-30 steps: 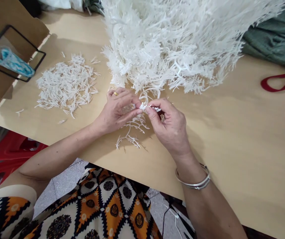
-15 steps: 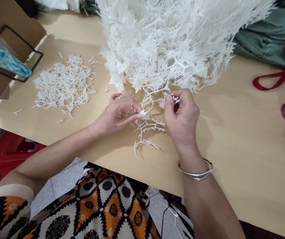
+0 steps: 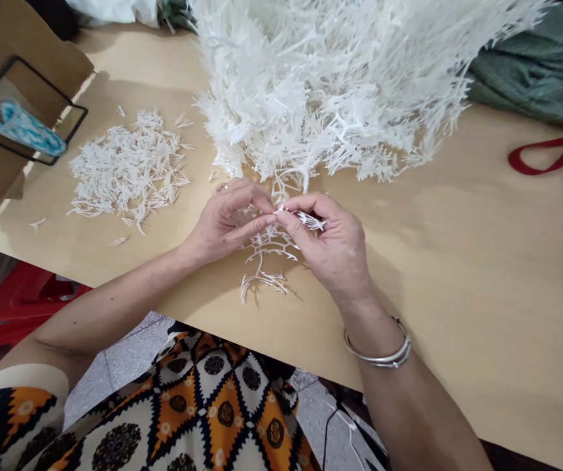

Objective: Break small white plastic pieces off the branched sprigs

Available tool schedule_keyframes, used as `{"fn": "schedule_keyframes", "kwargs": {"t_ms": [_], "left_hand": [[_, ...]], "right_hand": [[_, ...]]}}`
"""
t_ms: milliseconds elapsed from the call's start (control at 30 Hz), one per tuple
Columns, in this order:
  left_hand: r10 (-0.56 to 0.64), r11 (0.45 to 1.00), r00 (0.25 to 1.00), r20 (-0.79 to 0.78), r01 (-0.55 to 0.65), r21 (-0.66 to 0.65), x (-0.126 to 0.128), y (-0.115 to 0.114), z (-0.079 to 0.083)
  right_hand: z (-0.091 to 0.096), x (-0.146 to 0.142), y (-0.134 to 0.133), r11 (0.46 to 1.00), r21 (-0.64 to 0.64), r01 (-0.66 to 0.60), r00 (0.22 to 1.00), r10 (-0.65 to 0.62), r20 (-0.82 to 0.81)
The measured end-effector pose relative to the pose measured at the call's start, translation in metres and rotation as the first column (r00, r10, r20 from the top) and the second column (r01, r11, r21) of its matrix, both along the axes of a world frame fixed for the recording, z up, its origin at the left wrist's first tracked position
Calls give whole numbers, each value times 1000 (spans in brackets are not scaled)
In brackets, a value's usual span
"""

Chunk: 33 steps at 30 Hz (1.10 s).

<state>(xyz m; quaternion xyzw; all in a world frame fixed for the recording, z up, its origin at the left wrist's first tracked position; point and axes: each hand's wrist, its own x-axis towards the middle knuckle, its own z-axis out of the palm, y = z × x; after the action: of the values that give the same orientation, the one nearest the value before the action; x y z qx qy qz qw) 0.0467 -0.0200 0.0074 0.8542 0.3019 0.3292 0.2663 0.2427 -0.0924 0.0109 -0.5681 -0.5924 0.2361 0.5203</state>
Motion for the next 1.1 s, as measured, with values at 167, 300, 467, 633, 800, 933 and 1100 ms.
{"fn": "schedule_keyframes", "kwargs": {"t_ms": [167, 300, 467, 633, 800, 933, 1100], "left_hand": [[-54, 996, 993, 109, 61, -58, -3, 1, 4], [28, 994, 997, 71, -20, -108, -3, -3, 6], [180, 984, 967, 179, -175, -43, -4, 0, 4], [589, 728, 694, 414, -678, 102, -21, 23, 0], [552, 773, 806, 213, -591, 230, -18, 8, 7], [210, 941, 975, -73, -181, 285, -1, -13, 8], [109, 967, 994, -10, -104, 232, 3, -15, 4]], "right_hand": [[-11, 7, 5, 998, 64, 6, 1000, -7, 27], [-6, 6, 2, 996, 52, 79, 986, -85, 141], [-2, 2, 0, 984, 88, 157, 981, -166, 99], [-3, 1, 1, 935, 200, 292, 955, -295, -15], [-2, -6, -3, 936, 276, 220, 973, -229, -1], [0, -10, -5, 950, 310, 27, 999, -35, 21], [4, -12, -5, 962, 265, -71, 997, 61, 46]]}}
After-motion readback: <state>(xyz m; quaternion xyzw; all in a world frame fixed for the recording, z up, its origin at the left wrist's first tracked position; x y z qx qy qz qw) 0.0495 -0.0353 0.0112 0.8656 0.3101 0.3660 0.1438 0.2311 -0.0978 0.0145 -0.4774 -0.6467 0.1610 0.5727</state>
